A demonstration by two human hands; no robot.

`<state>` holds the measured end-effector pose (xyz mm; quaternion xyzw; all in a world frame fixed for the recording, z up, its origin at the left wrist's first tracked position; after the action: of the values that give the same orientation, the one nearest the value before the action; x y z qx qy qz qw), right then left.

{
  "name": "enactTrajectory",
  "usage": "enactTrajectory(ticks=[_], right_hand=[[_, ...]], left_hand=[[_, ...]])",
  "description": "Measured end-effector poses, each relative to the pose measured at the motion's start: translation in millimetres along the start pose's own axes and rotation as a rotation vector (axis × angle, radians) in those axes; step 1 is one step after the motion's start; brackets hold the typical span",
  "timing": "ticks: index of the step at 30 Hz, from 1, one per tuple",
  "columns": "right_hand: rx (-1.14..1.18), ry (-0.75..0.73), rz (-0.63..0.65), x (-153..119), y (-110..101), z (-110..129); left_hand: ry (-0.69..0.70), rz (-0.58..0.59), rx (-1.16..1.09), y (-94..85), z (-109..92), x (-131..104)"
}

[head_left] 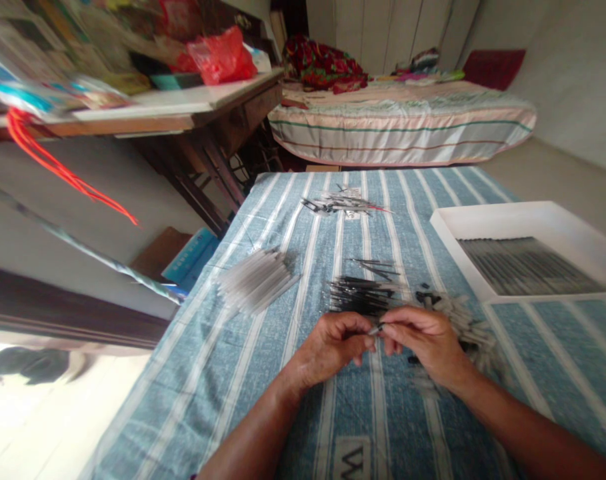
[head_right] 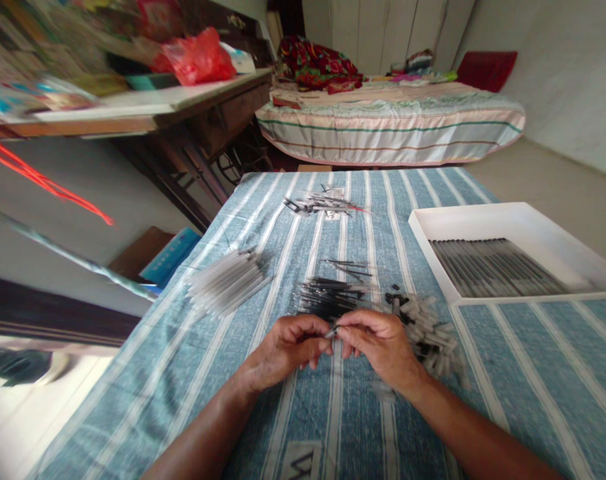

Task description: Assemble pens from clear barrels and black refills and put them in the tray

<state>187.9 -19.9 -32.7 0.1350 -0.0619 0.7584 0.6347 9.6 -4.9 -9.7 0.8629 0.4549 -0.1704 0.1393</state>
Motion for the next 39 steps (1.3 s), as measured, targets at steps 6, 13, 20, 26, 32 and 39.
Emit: enactTrajectory(ticks=[6,13,20,26,32,39], right_hand=[[-0.053,-0.023,0.036,-0.3,0.1,-1.8],[-0.304,-0.223,0.177,1.6,-6.9,2.2],[-0.441,-0.330,0.267,3.4,-9.3,3.5],[-0.489,-0.236,0.339,4.5,-8.6,3.8],[-0.515,-0.232,0.344,4.4,-11.2,1.9],[-0.582,-0.311,0.380,4.9,-9.7,3.1]], left_hand=[[-0.011,0.016,0.014,0.7,-2.6,-1.1],[-0.058,0.009,0.082,-0.3,-0.8,-1.9],[-0.096,0.014,0.117,-1.1,0.3,-2.8],[-0.118,-0.002,0.174,-1.1,3.9,-1.0],[-0.122,-0.011,0.162,0.0,4.0,-1.6],[-0.118,0.008,0.174,1.0,6.4,0.1]])
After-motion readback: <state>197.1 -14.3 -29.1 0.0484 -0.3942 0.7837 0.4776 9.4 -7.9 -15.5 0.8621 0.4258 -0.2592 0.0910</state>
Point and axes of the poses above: each hand's wrist, its own x-axis towards the middle knuckle, its own y-axis out of the palm, z = x × y, the point moved 1 cm from there along x, towards the middle knuckle, and after that the axes turned 14 degrees about -y, right-handed, at the moved point
